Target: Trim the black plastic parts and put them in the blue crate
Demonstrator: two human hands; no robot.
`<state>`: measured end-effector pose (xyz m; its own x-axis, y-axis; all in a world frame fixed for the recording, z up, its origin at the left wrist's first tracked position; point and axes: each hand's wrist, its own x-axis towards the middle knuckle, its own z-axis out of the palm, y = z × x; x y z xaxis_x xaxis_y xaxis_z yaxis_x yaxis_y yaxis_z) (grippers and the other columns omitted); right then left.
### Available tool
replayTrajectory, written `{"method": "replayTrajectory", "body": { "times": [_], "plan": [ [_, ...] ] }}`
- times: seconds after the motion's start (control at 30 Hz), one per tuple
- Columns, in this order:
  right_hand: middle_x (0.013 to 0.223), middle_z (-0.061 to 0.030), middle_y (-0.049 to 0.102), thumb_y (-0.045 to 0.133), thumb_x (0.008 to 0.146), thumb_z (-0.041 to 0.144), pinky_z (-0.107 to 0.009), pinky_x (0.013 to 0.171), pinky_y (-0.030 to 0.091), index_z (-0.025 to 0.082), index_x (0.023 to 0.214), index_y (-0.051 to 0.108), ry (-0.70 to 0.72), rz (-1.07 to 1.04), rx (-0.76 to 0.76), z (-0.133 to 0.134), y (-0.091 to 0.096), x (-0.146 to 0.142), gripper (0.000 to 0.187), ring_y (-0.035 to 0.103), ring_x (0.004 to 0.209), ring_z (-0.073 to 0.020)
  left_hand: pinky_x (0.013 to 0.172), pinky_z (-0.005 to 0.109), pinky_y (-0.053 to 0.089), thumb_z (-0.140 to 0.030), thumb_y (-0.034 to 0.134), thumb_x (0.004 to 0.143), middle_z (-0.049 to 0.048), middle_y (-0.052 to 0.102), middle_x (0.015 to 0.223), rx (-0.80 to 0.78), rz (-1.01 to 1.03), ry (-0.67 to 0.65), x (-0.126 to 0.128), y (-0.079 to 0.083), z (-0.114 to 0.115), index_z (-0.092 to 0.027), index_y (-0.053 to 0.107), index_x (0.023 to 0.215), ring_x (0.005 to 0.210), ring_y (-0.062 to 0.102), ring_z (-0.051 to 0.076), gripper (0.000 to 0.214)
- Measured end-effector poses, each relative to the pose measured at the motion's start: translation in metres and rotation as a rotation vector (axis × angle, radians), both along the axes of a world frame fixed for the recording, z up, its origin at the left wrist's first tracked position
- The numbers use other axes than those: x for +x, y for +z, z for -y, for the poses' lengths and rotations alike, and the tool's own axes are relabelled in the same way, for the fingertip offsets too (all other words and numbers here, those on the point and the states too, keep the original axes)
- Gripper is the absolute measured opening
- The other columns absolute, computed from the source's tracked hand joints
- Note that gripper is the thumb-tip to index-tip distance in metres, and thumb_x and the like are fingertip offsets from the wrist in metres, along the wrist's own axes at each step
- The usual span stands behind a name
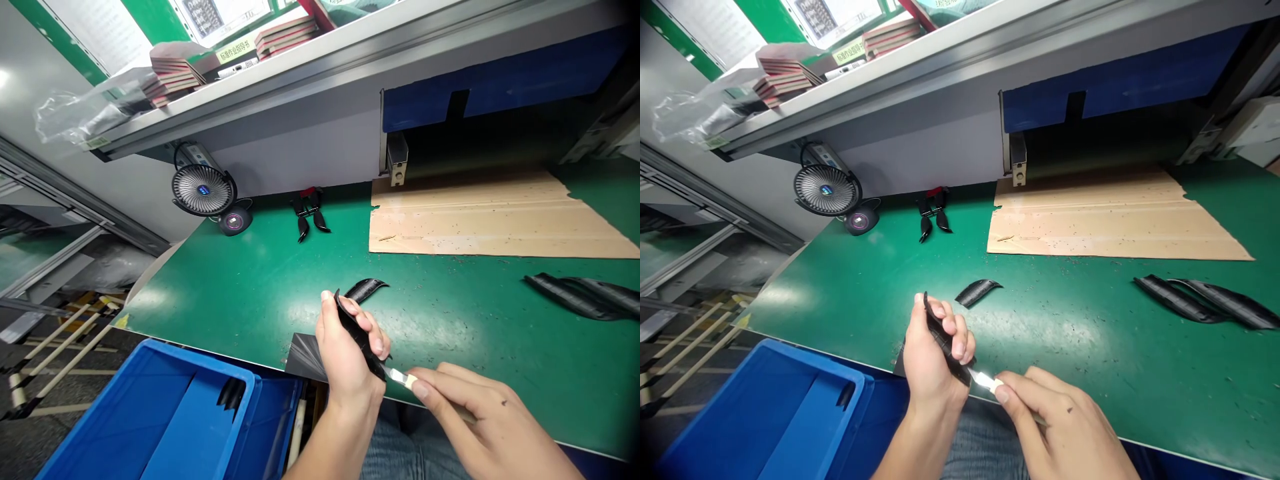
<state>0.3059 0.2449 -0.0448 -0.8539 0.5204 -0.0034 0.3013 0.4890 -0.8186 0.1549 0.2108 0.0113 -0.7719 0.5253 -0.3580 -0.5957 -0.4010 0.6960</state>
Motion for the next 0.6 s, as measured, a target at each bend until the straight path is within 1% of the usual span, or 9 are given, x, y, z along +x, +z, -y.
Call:
{"method": "replayTrajectory", "body": {
  "times": [0.13,0.27,0.37,0.47,0.57,0.6],
  "plan": [
    [0.064,0.0038,0.049,0.033,0.098,0.040,-0.024,0.050,0.040,0.028,0.079,0.057,-0.041,-0.003,0.154,0.0011,-0.0017,-0.0039,0.033,0.051,0.052,-0.0123,0.029,0.017,0.028,-0.046,0.044,0.091,-0.0047,0.043,0.048,-0.014,-0.016,0.018,-0.0009,-0.0052,-0.0005,-0.018,0.046,0.066,0.030,0.032,0.007,0.038],
    [0.065,0.0042,0.050,0.034,0.098,0.039,-0.024,0.049,0.042,0.031,0.089,0.058,-0.093,-0.006,0.297,0.0021,-0.0017,-0.0074,0.027,0.053,0.051,-0.0128,0.030,0.017,0.028,-0.046,0.046,0.090,-0.0047,0.043,0.048,-0.031,-0.016,0.037,-0.0024,-0.0081,-0.0016,-0.018,0.045,0.066,0.030,0.032,0.007,0.037],
    [0.065,0.0047,0.051,0.033,0.098,0.037,-0.023,0.049,0.043,0.032,0.093,0.059,-0.118,-0.025,0.376,0.0021,-0.0013,-0.0073,0.027,0.055,0.048,-0.0124,0.030,0.018,0.028,-0.046,0.046,0.090,-0.0048,0.043,0.048,-0.028,-0.018,0.049,-0.0022,-0.0073,-0.0020,-0.018,0.046,0.066,0.030,0.032,0.007,0.036],
    [0.068,0.0045,0.055,0.034,0.098,0.035,-0.022,0.042,0.040,0.032,0.099,0.060,-0.119,-0.026,0.473,0.0009,-0.0021,-0.0051,0.026,0.055,0.046,-0.0115,0.030,0.018,0.028,-0.047,0.046,0.090,-0.0047,0.043,0.048,-0.034,-0.016,0.055,-0.0002,-0.0063,-0.0025,-0.018,0.045,0.067,0.031,0.033,0.007,0.036],
    [0.075,0.0034,0.060,0.034,0.098,0.036,-0.023,0.035,0.033,0.029,0.104,0.061,-0.143,-0.040,0.629,0.0014,-0.0039,-0.0044,0.028,0.053,0.042,-0.0103,0.030,0.018,0.028,-0.048,0.045,0.090,-0.0041,0.043,0.047,-0.048,-0.007,0.054,0.0010,-0.0070,-0.0036,-0.018,0.046,0.068,0.031,0.033,0.008,0.037],
    [0.074,0.0031,0.060,0.034,0.099,0.036,-0.024,0.034,0.032,0.028,0.104,0.062,-0.169,-0.052,0.690,0.0025,-0.0044,-0.0048,0.030,0.052,0.042,-0.0102,0.030,0.018,0.029,-0.048,0.044,0.090,-0.0039,0.043,0.048,-0.051,0.005,0.061,0.0001,-0.0076,-0.0040,-0.018,0.046,0.069,0.031,0.033,0.008,0.037]
  ]
}}
